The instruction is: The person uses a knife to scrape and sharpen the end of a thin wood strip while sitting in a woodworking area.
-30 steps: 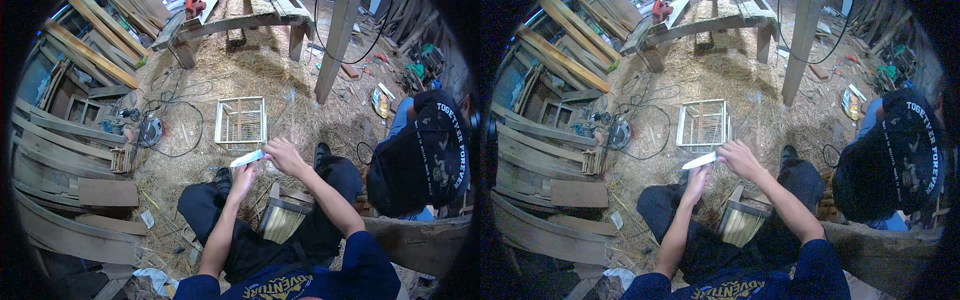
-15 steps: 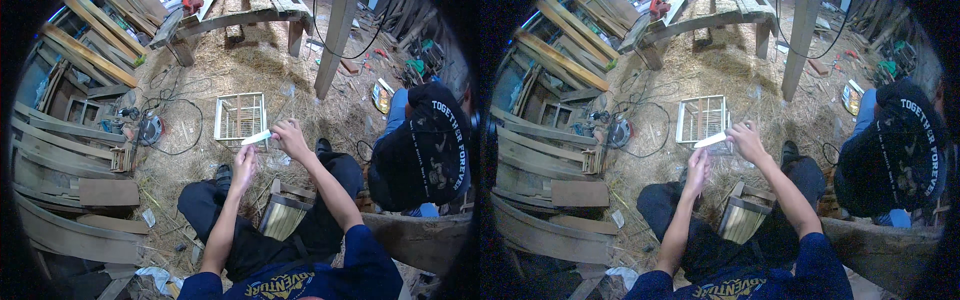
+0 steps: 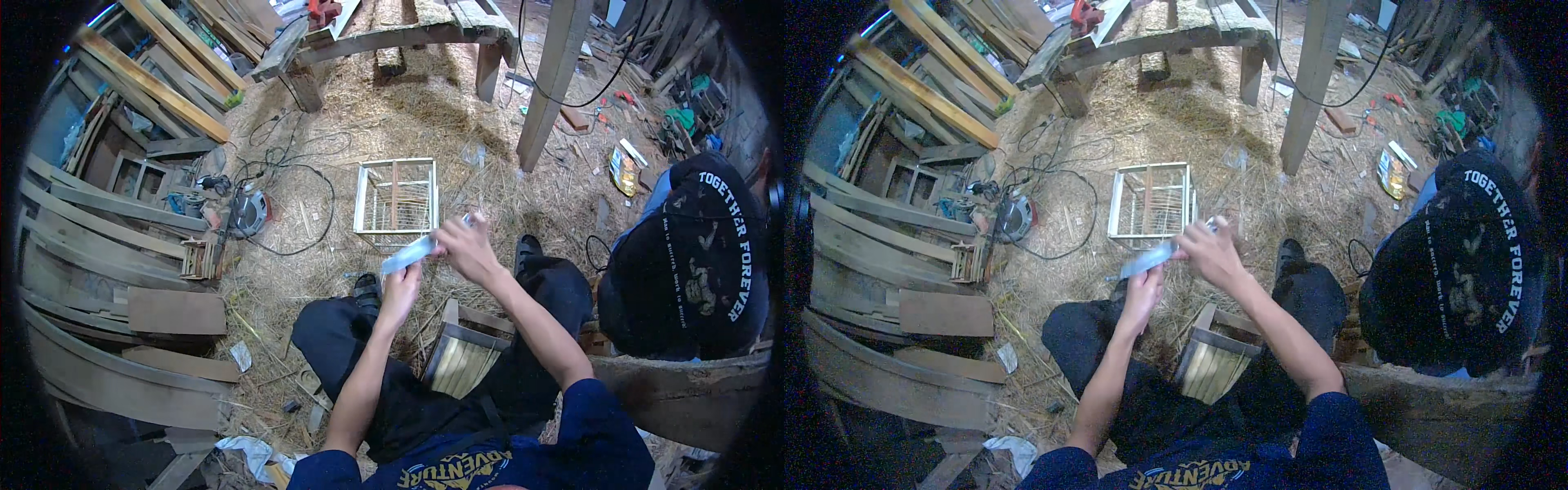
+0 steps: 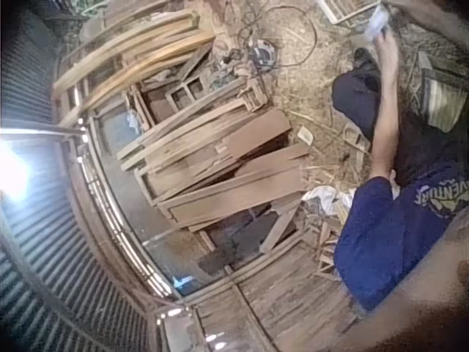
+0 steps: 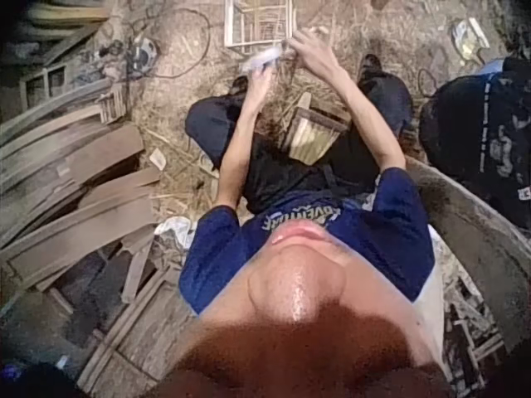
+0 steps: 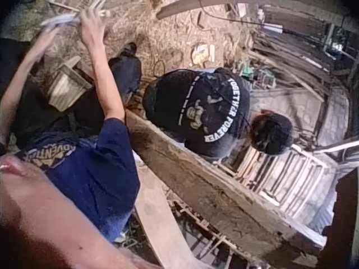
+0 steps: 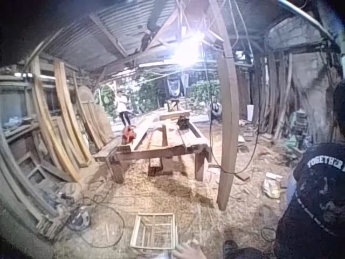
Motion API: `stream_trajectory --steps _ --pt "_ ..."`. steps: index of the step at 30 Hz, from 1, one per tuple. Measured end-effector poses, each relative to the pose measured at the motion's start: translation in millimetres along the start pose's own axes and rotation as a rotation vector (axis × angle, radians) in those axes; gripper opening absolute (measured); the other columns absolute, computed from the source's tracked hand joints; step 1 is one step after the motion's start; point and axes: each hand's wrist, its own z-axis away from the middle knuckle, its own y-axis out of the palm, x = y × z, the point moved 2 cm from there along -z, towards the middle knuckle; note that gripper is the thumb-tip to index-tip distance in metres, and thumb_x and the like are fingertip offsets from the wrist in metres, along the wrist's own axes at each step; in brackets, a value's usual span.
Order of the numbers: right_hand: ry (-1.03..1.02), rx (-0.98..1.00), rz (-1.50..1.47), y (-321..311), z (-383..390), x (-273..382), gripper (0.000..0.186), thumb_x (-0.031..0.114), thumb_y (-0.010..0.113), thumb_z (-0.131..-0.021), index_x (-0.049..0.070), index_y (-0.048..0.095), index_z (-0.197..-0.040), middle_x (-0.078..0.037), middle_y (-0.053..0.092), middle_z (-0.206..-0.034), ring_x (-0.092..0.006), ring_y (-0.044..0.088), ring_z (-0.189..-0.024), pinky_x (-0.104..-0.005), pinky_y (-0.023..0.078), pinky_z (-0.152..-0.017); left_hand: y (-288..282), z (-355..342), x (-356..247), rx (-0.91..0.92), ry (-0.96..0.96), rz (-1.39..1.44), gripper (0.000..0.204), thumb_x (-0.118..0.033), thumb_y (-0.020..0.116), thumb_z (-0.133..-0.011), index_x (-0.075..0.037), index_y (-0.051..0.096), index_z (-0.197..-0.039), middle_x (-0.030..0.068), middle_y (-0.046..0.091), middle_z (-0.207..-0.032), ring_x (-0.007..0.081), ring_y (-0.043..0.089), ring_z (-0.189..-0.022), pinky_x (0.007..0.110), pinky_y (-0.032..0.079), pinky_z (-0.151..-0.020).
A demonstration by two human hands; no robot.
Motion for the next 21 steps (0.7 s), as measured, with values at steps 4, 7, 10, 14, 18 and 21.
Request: stream_trajectory --steps 4,7,10,14,18,21 --pt "0.184 -0.020 0.098 10.8 -2.6 -34.3 0.014 0.030 0.059 -0.095 0.019 0.065 -0.100 0.001 0.062 -0.088 -0.0134 0.057 -0.093 -0.0406 0.023 -0.096 1.9 -13.4 -23.3 0.073 -0.094 0.173 0.022 -0.029 0.044 -0.108 -0.010 0.055 -0.112 -0.0104 0.032 -0.065 0.0004 0.027 -0.048 0.019 0.022 -0.042" --pt "0.053 0.020 -0.009 12.4 0.2 -7.1 0.020 0.036 0.058 -0.094 0.018 0.064 -0.099 0.000 0.059 -0.089 -0.0148 0.057 -0.093 -0.0419 0.026 -0.095 1.5 -10.4 -1.0 0.038 -0.065 0.089 0.022 -0.030 0.044 -0.108 -0.011 0.054 -0.109 -0.0102 0.033 -0.064 0.0002 0.027 -0.048 0.019 0.020 -0.042" --pt "0.063 -0.024 0.108 6.9 -4.7 -21.5 0.020 0.036 0.057 -0.094 0.018 0.064 -0.101 -0.001 0.059 -0.089 -0.0160 0.057 -0.094 -0.0419 0.026 -0.095 8.7 -6.0 -3.7 0.106 -0.102 0.103 0.022 -0.030 0.046 -0.107 -0.010 0.056 -0.109 -0.0101 0.032 -0.063 0.0003 0.027 -0.048 0.020 0.020 -0.042" --pt "0.206 -0.043 -0.003 16.4 -2.8 -21.5 0.017 0.033 0.059 -0.093 0.020 0.064 -0.102 -0.002 0.059 -0.090 -0.0179 0.057 -0.096 -0.0441 0.027 -0.093 3.9 -23.6 -2.1 0.045 -0.074 0.158 0.023 -0.030 0.048 -0.107 -0.009 0.057 -0.106 -0.0099 0.033 -0.063 0.0005 0.029 -0.048 0.020 0.022 -0.042" --pt "0.138 0.020 0.083 9.9 0.2 -26.4 0.021 0.035 0.058 -0.093 0.019 0.065 -0.104 -0.002 0.058 -0.090 -0.0184 0.057 -0.098 -0.0448 0.026 -0.094 11.3 -13.2 3.4 0.071 -0.069 0.041 0.025 -0.033 0.048 -0.106 -0.009 0.057 -0.106 -0.0099 0.034 -0.064 -0.0002 0.030 -0.049 0.020 0.022 -0.042" --pt "0.195 -0.025 0.054 14.4 -4.3 -26.3 0.019 0.034 0.058 -0.093 0.019 0.065 -0.102 -0.003 0.058 -0.090 -0.0186 0.057 -0.099 -0.0458 0.026 -0.095 2.4 -24.4 -8.8 0.058 -0.035 0.128 0.025 -0.034 0.051 -0.105 -0.009 0.057 -0.108 -0.0100 0.036 -0.066 0.0004 0.031 -0.050 0.019 0.023 -0.042"
